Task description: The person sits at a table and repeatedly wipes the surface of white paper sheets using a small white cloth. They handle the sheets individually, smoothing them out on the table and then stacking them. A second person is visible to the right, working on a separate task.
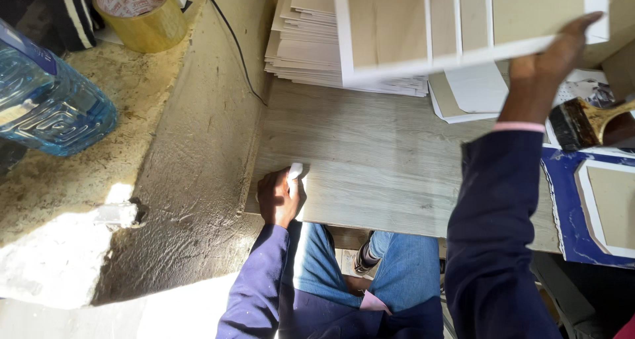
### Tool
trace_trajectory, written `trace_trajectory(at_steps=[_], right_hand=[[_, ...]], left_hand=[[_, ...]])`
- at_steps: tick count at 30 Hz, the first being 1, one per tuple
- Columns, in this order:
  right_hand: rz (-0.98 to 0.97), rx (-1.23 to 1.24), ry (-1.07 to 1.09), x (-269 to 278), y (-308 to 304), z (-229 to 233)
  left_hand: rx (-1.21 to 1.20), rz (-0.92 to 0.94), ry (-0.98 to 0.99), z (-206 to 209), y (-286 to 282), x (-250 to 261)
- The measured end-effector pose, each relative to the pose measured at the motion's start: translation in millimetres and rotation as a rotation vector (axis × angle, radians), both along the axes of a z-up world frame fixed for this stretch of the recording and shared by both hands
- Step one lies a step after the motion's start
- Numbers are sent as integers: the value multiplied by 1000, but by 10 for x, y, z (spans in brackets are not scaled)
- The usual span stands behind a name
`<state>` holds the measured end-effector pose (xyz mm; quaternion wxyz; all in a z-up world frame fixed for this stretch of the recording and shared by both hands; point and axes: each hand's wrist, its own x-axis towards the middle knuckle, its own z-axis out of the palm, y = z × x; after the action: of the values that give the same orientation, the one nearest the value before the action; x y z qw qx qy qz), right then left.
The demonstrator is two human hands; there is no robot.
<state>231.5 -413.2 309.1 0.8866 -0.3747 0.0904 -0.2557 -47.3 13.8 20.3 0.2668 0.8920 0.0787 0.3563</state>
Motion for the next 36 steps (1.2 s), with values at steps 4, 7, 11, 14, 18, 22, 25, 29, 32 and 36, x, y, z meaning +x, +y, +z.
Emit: trace_trajectory(at_steps=[4,7,11,14,18,22,25,29,32,36], right_hand=[[66,40,228,739,450,-442],[412,-804,379,510,842,-545],[505,-861,301,438,492,-1019],[604,-856,171,398,-163,-1507],[156,-1256,42,1241,-1809,-2855],[-203,-1692,229,1554,-2588,-2934],[245,-1671,927,1456,-2284,-2474],[352,-1696,1126,1449,-2051,-2265],[422,-1631,1300,839,-1454,-1581],[433,-1480,862,675,-2244,-2369]], left_hand=[[-15,10,56,35,-9,8],[25,-10,-8,65,3,-17],[-4,-25,6,86,-21,-25],[13,-29,8,73,-21,-10],[46,-6,12,73,-10,5],[66,8,69,104,-31,32],[84,-11,44,146,-64,45],[114,14,55,80,-67,67],[119,18,70,14,-53,37],[114,88,110,-4,-73,85]])
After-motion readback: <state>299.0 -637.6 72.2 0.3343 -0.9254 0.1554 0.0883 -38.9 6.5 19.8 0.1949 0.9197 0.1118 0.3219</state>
